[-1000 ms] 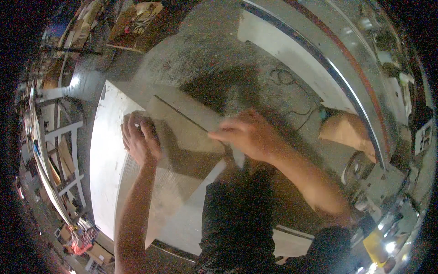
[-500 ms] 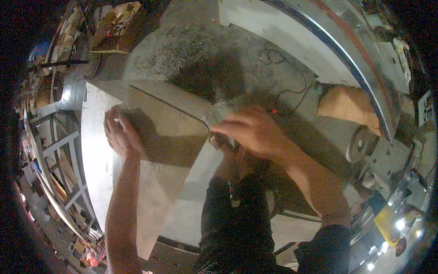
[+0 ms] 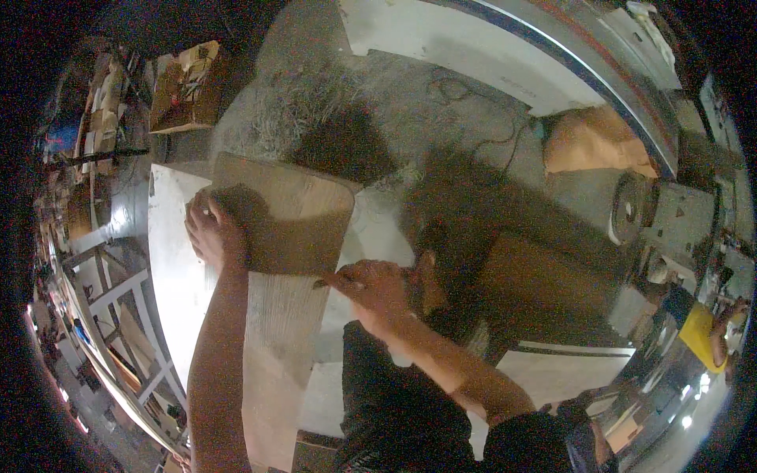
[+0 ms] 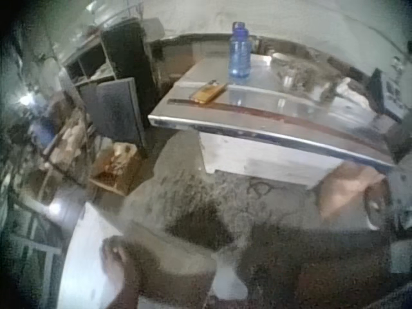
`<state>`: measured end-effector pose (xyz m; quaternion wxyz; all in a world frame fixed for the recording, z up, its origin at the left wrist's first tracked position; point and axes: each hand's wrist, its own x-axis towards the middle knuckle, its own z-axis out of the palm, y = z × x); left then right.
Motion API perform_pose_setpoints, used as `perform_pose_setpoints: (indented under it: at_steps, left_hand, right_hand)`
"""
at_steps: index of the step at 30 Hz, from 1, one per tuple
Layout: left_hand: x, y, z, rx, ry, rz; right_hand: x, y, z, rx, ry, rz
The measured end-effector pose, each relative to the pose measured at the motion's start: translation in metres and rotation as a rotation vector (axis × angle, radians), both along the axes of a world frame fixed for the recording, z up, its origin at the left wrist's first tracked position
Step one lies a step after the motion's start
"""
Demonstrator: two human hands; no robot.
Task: Trim excess veneer or edge banding from a wooden panel using a handheld utility knife.
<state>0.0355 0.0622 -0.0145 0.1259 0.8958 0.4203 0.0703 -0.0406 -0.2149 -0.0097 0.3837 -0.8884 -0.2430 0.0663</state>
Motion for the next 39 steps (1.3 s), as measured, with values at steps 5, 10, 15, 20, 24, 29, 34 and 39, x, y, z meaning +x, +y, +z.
perform_pose_setpoints:
  at_steps: [5,10,15,20,24,29,34,39]
  left_hand:
    - [0.001,-0.003,-0.007,-0.006,0.039,-0.021]
    - [0.001,-0.001,0.004,0.025,0.02,-0.008]
    - [0.002,-0.001,-0.006,0.077,0.019,-0.041]
    - [-0.003,0.002,-0.002,0.045,-0.044,-0.025]
    - [0.0,-0.007,0.002,0.037,-0.016,-0.021]
    - [0.001,-0.003,-0.003,0.038,-0.038,-0.027]
    - [0.003,0.0,0.002,0.033,-0.034,-0.03]
    - [0.003,0.002,0.001,0.093,-0.143,-0.343]
  right_hand:
    - [0.07,-0.031,0.02,-0.016,0.036,0.071]
    - [0.167,-0.003,0.039,-0.163,-0.318,0.156]
    - [0.217,0.037,0.025,-0.26,-0.441,0.512]
    - [0.221,0.016,0.027,-0.2,-0.407,0.77]
    - [0.222,-0.033,0.04,-0.275,-0.309,0.808]
    - [0.224,0.017,0.041,-0.232,-0.478,0.694]
    - [0.211,-0.03,0.041,-0.299,-0.354,0.79]
    - [0.137,-0.104,0.057,-0.411,-0.012,0.622]
